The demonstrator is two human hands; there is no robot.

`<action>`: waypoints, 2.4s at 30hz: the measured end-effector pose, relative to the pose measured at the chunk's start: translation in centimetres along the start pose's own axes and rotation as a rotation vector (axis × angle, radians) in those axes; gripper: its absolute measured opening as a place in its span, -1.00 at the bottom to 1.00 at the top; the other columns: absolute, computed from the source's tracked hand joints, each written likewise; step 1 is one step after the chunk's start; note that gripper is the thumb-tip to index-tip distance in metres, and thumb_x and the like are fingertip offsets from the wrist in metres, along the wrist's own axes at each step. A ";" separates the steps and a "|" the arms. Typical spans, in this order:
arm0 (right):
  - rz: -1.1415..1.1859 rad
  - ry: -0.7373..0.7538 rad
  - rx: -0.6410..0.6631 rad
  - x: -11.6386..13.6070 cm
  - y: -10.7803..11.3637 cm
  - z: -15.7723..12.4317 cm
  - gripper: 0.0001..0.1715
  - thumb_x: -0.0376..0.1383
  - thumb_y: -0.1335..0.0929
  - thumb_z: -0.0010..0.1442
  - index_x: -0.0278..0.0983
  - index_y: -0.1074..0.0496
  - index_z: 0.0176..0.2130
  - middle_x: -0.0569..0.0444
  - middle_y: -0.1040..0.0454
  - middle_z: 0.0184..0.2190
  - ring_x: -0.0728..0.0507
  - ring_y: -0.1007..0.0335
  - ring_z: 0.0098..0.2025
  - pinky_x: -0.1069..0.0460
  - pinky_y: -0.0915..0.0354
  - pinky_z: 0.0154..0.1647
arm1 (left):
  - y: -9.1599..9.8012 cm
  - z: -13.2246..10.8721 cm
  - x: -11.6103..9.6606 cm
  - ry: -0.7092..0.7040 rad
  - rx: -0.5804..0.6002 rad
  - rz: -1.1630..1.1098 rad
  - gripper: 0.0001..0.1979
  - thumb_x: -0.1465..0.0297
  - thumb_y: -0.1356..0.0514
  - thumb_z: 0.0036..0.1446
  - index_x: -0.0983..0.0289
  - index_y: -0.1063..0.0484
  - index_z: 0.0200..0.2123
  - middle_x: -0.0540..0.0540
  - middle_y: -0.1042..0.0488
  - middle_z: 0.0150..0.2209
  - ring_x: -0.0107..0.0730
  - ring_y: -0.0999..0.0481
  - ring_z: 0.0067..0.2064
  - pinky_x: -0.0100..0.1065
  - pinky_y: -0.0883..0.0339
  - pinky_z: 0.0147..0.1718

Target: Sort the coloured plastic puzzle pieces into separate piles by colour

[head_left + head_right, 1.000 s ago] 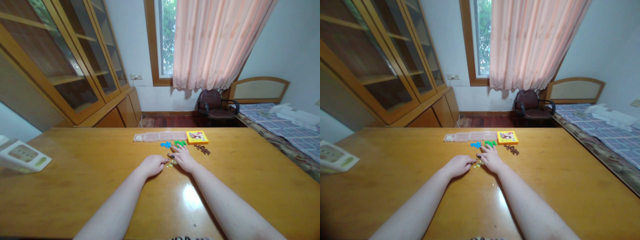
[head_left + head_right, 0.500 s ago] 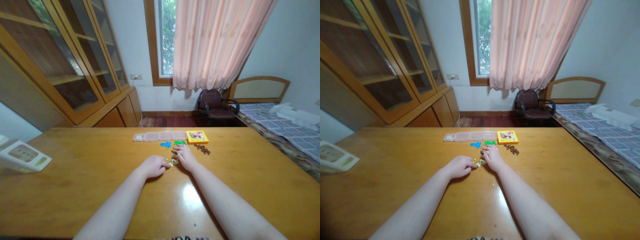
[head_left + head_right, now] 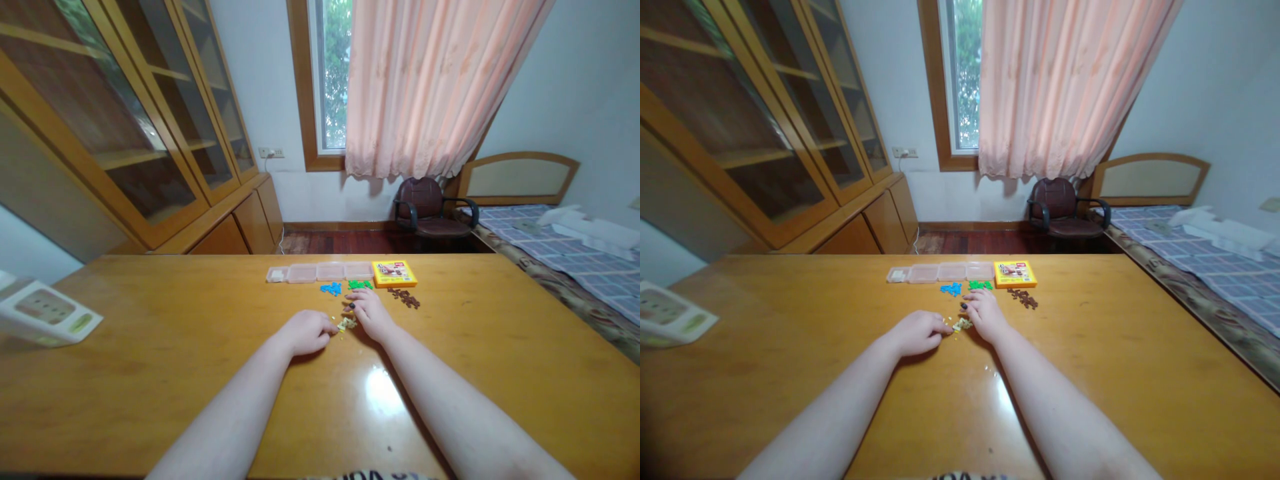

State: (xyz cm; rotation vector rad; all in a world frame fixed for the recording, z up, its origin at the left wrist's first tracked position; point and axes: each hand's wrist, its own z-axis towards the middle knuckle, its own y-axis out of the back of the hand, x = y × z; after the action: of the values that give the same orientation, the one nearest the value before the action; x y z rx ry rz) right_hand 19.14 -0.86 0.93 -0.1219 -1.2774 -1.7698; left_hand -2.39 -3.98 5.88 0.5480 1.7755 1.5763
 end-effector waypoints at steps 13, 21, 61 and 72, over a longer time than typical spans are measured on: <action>-0.030 0.005 0.030 0.7 0.4 0.2 -0.58 -0.25 -0.15 0.29 -0.23 -0.55 -0.29 0.01 -0.53 -0.15 -0.16 -0.30 -0.01 -0.15 -0.14 0.10 | -0.6 0.2 0.3 0.077 -0.040 -0.069 -0.61 0.45 -0.01 0.07 0.09 -0.48 -0.09 0.02 -0.55 -0.22 -0.31 -0.49 -0.22 -0.38 -0.30 -0.22; -0.356 -0.055 0.503 6.5 3.9 -1.2 -0.52 -0.03 -0.25 0.21 -0.21 -0.43 0.01 -0.12 -0.39 0.03 -0.29 -0.22 0.08 -0.19 -0.09 0.12 | -1.6 0.5 2.3 0.291 -0.154 -0.166 -0.63 0.44 0.01 0.13 0.16 -0.49 -0.08 0.02 -0.53 -0.08 -0.34 -0.48 -0.08 -0.36 -0.30 -0.05; -0.407 -0.111 0.450 6.4 1.8 -6.3 -0.24 0.13 -0.21 0.17 -0.11 -0.12 0.24 -0.08 0.10 0.33 -0.39 0.29 0.33 -0.37 0.38 0.25 | -1.6 0.6 2.1 0.249 -0.120 -0.167 -0.63 0.45 0.01 0.14 0.17 -0.48 -0.07 0.04 -0.53 -0.07 -0.32 -0.48 -0.07 -0.32 -0.30 -0.04; -0.488 -0.139 0.459 7.0 1.0 -7.2 -0.13 0.19 -0.18 0.14 -0.21 -0.10 0.26 -0.15 0.07 0.31 -0.42 0.28 0.33 -0.37 0.39 0.26 | -1.9 0.8 1.5 0.234 -0.114 -0.136 -0.61 0.44 0.01 0.16 0.16 -0.43 0.01 0.06 -0.50 -0.04 -0.30 -0.47 -0.04 -0.30 -0.30 -0.02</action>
State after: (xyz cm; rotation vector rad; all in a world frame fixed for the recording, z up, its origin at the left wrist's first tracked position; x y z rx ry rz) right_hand 18.75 -10.87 2.15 0.3621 -1.9018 -1.8281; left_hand -2.53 -2.71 3.65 0.1898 1.8360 1.6878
